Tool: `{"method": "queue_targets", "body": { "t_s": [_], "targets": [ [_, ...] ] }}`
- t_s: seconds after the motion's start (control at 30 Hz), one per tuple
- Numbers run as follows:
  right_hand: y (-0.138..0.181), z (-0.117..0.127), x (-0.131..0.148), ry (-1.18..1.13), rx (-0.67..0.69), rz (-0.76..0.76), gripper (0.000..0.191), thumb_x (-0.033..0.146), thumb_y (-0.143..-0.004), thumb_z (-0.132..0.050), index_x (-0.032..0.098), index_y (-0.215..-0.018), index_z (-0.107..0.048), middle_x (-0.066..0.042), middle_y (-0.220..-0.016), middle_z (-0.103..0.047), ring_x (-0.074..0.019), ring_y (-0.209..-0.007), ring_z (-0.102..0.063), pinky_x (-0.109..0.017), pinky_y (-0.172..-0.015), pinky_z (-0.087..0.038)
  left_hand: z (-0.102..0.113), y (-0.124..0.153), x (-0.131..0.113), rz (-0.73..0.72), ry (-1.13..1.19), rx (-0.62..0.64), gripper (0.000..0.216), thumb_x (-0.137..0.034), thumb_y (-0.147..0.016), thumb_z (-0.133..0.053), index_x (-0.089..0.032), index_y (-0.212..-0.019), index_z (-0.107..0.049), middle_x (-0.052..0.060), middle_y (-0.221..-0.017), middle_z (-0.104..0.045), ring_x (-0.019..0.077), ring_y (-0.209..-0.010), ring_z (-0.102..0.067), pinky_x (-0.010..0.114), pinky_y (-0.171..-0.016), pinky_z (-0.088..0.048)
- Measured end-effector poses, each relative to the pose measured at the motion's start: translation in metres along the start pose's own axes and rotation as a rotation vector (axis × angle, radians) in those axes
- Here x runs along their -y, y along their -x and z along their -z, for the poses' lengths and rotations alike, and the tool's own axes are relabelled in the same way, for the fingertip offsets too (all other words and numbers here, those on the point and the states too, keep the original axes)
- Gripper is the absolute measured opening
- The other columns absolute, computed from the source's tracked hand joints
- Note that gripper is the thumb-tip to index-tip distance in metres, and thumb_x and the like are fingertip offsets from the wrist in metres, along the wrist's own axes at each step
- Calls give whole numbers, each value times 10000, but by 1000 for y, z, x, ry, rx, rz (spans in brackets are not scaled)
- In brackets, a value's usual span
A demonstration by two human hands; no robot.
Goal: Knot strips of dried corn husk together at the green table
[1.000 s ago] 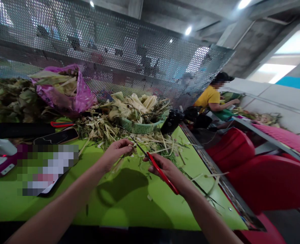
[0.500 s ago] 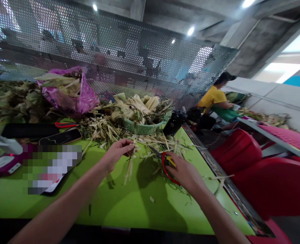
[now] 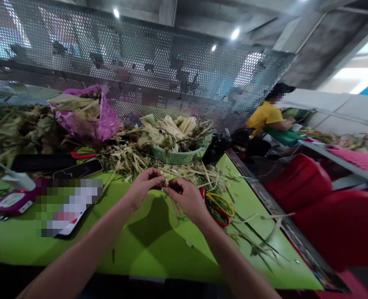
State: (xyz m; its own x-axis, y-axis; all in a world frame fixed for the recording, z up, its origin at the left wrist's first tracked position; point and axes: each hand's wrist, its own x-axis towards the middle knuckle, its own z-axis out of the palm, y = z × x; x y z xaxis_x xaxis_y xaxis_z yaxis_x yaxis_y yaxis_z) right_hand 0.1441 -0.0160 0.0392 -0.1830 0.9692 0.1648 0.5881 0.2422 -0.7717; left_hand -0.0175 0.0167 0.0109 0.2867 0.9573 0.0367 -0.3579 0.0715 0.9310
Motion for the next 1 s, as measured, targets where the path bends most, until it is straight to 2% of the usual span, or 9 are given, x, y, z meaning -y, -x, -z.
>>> {"method": "queue_targets", "body": {
  "t_s": [0.1, 0.27, 0.47, 0.57, 0.63, 0.8, 1.0],
  "targets": [
    [-4, -8, -6, -6, -74, 37, 201, 367, -785, -616, 167, -766, -611, -2, -674, -608, -146, -609, -528, -266, -583, -420, 2, -1, -2, 4, -53, -19, 214, -322, -700, -680, -170, -789, -558, -15, -717, -554, 101, -663, -517, 239, -647, -403],
    [-2, -10, -13, 113, -139, 100, 158, 341, -819, -588, 187, -787, -606, -17, -715, -629, -167, -640, -555, -274, -603, -423, 2, -4, -2, -79, -142, -23, 176, -324, -717, -655, -166, -721, -578, -18, -673, -542, 104, -652, -482, 242, -654, -375],
    [0, -15, -12, 259, -188, 286, 119, 299, -852, -574, 208, -780, -601, -48, -784, -632, -202, -755, -578, -309, -705, -434, 2, -3, 5, 74, 146, -102, 186, -283, -670, -693, -156, -677, -557, -20, -628, -526, 92, -595, -479, 246, -659, -404],
    [0, -15, -15, 126, -173, 227, 168, 351, -845, -588, 204, -763, -589, -41, -750, -620, -193, -710, -568, -302, -678, -444, 1, -2, 5, 138, 234, -76, 223, -295, -647, -725, -156, -674, -553, -25, -623, -516, 86, -578, -474, 246, -654, -418],
    [1, -14, -19, 16, -152, 159, 206, 385, -834, -599, 193, -762, -584, -28, -723, -605, -179, -674, -549, -288, -643, -439, 1, -1, 2, 150, 179, -52, 232, -327, -666, -717, -160, -680, -556, -19, -632, -528, 94, -592, -492, 252, -660, -424],
    [3, -10, -24, -128, -113, 74, 223, 392, -830, -602, 176, -778, -584, -11, -717, -572, -152, -657, -500, -262, -618, -407, -2, 2, -7, 80, -39, -4, 235, -385, -728, -675, -158, -765, -622, 13, -731, -590, 106, -674, -527, 245, -687, -416],
    [4, -10, -26, -168, -86, 69, 182, 361, -820, -613, 182, -788, -594, 0, -710, -561, -151, -672, -499, -256, -633, -403, -2, 0, -9, 23, -78, 23, 236, -349, -683, -722, -151, -768, -625, -11, -694, -567, 98, -670, -505, 235, -691, -408]
  ]
}}
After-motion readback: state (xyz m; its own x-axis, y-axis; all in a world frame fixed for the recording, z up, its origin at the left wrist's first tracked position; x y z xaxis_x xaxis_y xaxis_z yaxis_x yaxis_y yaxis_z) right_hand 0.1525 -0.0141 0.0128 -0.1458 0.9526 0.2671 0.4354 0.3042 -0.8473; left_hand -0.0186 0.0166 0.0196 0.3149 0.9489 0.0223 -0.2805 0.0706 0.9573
